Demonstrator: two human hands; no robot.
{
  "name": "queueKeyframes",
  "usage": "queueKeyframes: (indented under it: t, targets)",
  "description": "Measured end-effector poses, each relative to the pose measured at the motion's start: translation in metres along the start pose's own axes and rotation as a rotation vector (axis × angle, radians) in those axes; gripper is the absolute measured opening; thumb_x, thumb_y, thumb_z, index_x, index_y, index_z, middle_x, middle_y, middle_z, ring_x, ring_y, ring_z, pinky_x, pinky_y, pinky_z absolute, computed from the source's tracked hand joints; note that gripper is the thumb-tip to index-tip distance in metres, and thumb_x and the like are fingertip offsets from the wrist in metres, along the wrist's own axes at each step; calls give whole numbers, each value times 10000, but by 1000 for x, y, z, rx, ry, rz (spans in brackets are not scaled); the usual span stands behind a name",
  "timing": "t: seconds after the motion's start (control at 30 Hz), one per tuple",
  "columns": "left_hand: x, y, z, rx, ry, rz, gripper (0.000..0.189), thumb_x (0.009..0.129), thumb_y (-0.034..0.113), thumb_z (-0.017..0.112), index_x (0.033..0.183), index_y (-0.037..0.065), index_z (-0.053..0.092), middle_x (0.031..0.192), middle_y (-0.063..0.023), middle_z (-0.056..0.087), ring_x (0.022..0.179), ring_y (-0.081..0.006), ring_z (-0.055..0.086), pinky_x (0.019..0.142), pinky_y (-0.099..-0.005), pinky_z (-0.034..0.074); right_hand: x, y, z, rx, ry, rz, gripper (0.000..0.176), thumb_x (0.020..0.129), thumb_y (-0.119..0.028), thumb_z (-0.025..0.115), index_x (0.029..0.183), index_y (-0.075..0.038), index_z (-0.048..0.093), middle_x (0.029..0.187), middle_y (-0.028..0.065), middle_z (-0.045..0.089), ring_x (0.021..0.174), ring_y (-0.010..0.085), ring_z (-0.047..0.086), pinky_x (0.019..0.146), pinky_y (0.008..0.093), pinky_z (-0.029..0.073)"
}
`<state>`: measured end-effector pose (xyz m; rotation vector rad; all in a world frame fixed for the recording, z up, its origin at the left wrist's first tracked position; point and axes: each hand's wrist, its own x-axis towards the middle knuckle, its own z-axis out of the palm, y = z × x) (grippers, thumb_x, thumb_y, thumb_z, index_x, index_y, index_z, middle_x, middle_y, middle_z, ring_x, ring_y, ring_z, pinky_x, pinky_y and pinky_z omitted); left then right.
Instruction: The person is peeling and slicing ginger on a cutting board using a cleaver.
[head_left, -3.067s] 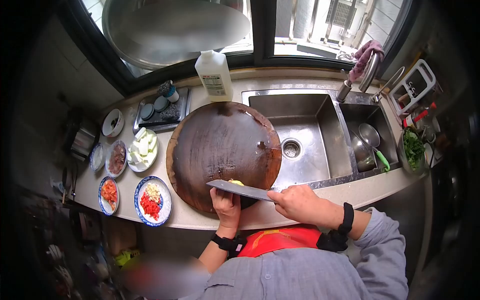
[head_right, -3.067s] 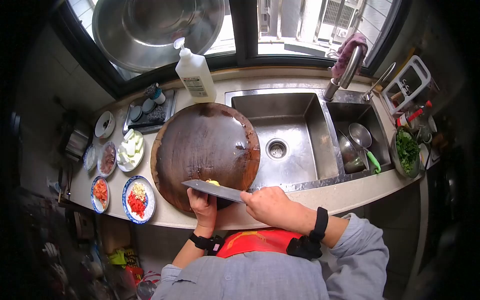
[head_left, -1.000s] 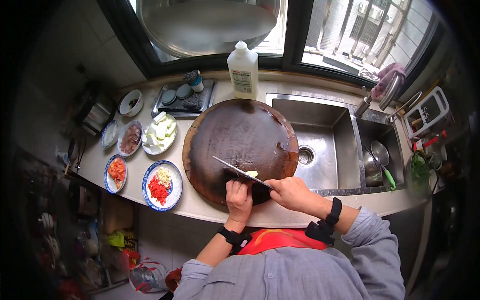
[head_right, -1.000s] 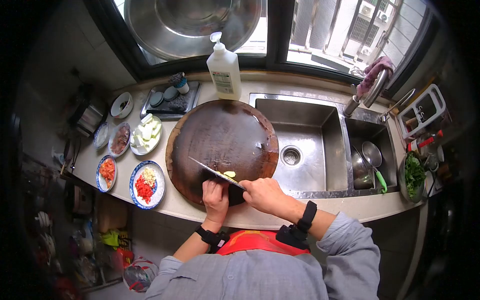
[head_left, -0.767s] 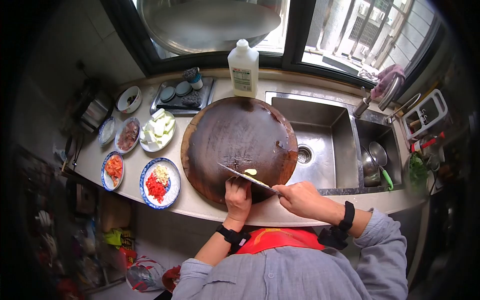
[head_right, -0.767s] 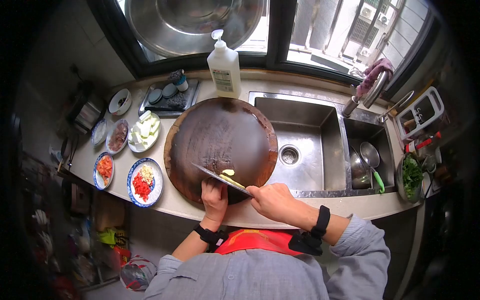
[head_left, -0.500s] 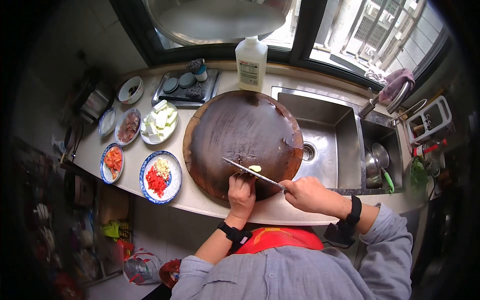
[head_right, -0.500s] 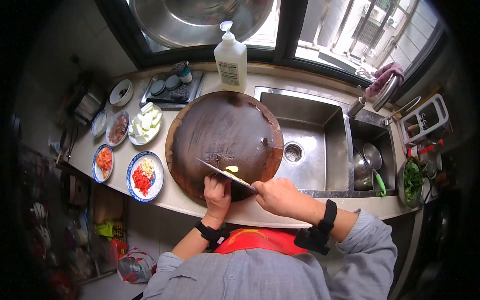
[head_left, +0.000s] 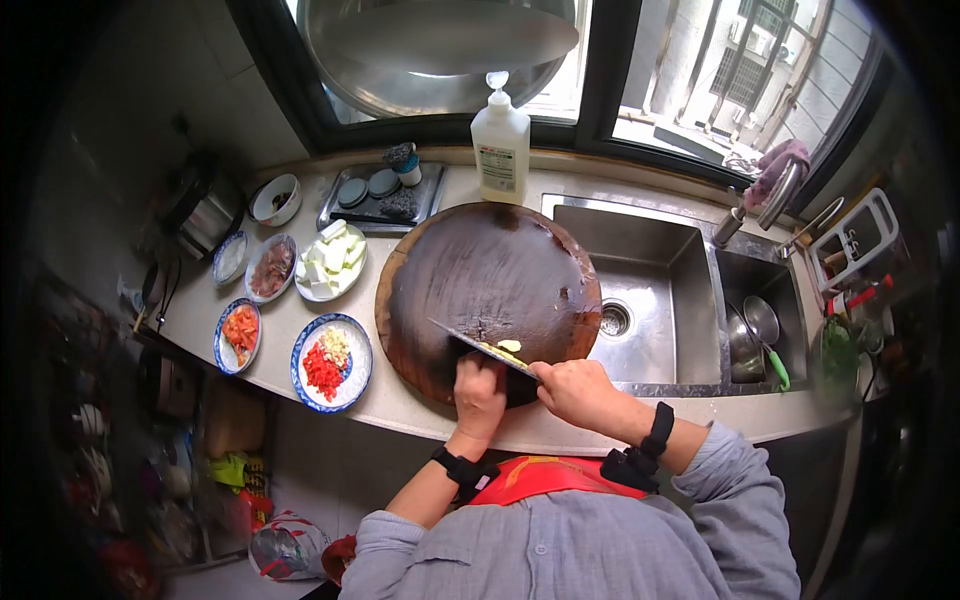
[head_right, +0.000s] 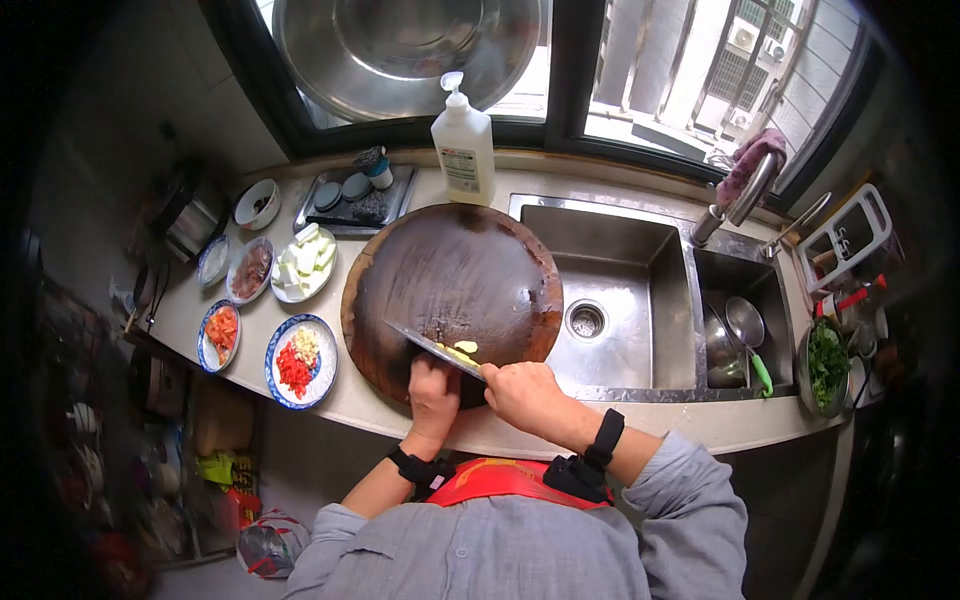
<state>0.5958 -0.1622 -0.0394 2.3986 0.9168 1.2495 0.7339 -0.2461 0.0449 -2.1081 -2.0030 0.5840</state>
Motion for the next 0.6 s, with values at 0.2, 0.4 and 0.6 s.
queueKeyframes:
  t: [0.2,0.4,0.6]
  targets:
    - [23,-42,-39,20,213,-368,75,730,11,579,779,-18,530,832,-153,495,780,-309,503,706,-390,419,-18,12,10,-102,289,-157,281,737,-109,538,1015,-68,530,630,107,542,607,275,558,504,382,440]
    - [54,-61,-60,-164,-18,-461,128,739,48,585,856,-1,601,963,-111,540,829,-203,536,693,-283,452,-34,32,2,-402,437,-335,360,687,-106,531,1042,-53,555,601,31,469,570,177,482,487,289,387]
    - [52,12,-57,-186,-350,-188,244,698,161,625,916,51,616,1001,-124,580,998,-254,500,881,-348,377,-38,36,5,-494,528,-422,325,688,-112,540,1011,-89,567,596,8,425,543,149,439,471,281,336]
